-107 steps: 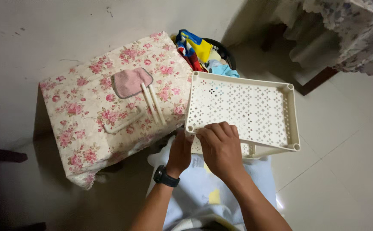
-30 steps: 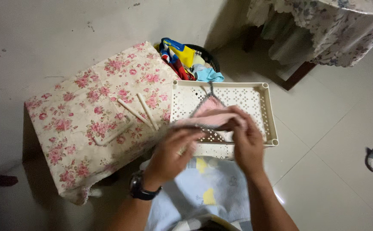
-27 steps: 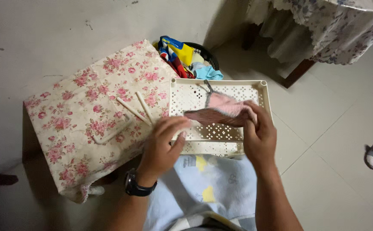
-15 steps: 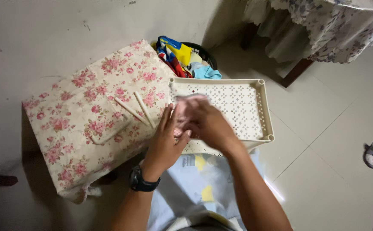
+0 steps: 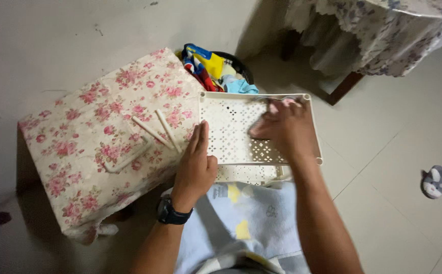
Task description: The person disassembles a white plastic tray by removing its legs, wipes the tray surface with a pink cloth, and then reattaches the legs to reassemble the tray. The tray is handled on the person's lap throughout the process.
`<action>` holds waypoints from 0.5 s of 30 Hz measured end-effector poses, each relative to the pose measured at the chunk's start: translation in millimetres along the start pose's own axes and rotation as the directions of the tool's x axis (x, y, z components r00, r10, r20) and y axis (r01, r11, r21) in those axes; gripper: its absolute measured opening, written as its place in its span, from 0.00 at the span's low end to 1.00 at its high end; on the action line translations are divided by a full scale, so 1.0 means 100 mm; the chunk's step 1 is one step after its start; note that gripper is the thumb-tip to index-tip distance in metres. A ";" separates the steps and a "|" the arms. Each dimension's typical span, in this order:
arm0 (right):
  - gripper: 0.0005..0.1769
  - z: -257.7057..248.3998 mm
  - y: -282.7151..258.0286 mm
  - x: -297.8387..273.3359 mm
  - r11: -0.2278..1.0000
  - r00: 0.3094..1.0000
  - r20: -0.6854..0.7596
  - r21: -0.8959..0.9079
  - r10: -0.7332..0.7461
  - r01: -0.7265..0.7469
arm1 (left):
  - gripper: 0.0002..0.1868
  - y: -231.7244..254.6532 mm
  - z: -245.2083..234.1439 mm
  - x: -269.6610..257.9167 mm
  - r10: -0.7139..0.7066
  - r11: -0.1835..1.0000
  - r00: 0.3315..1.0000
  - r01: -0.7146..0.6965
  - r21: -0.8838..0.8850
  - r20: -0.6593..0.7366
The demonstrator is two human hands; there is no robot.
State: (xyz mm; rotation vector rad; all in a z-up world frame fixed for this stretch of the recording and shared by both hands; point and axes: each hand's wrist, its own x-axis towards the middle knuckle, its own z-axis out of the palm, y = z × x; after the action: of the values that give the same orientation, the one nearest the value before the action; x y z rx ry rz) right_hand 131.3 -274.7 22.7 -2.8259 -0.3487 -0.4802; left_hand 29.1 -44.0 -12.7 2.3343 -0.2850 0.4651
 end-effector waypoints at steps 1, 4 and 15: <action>0.40 0.05 -0.06 0.02 0.997 0.998 -0.054 -0.072 -0.038 0.034 | 0.40 0.00 0.00 0.01 0.018 1.000 1.000 -0.018 0.001 0.003; 0.49 0.23 -0.42 0.04 1.000 0.991 0.133 0.002 -0.028 0.028 | 0.40 0.02 -0.01 -0.03 0.033 0.999 0.999 -0.033 0.017 -0.001; 0.25 0.43 -0.66 0.06 0.748 0.839 -0.019 0.443 -0.544 0.495 | 0.41 0.02 -0.05 -0.06 0.002 0.999 0.998 -0.005 -0.052 -0.059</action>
State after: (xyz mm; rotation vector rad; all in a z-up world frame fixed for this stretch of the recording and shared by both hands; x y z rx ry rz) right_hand 131.3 -198.9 -1.1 -2.2889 -1.1406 -0.2909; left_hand 21.4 -41.8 -10.3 2.2656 -0.2706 0.5211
